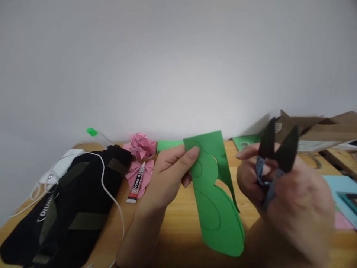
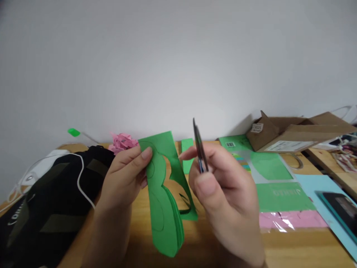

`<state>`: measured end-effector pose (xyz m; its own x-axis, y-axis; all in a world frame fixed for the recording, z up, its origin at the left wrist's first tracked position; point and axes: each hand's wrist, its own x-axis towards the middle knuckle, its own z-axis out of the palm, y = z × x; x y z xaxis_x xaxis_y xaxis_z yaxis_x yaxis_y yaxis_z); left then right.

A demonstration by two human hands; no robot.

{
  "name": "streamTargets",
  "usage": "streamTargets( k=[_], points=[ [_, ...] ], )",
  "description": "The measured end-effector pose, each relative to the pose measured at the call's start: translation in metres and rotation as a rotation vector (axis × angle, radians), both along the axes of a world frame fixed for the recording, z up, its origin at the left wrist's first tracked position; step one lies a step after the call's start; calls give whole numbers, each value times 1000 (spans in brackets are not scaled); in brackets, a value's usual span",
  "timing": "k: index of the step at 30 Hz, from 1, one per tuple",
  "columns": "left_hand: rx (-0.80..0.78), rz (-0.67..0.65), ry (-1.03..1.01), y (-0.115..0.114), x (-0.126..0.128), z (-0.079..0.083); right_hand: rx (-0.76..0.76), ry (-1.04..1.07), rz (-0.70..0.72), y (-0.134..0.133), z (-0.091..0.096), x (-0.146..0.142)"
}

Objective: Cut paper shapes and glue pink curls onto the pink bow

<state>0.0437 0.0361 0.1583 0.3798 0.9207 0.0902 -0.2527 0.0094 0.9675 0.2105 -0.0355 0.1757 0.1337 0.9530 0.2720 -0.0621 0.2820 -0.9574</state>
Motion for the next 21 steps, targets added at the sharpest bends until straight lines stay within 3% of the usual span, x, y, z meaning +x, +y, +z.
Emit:
streamTargets(
  k=[3,7,13,21],
  points=[
    [-31,63,-45,3,-1,0,19,-133,9,-3,0,2],
    [-52,105,-137,4,-1,5,-118,-240,87,2,-2,5],
    [-75,68,-225,2,-1,11,-250,-87,267,10,-6,3],
    [-29,-104,-120,-5,-7,8,-227,4,497,14,-8,6]
  ],
)
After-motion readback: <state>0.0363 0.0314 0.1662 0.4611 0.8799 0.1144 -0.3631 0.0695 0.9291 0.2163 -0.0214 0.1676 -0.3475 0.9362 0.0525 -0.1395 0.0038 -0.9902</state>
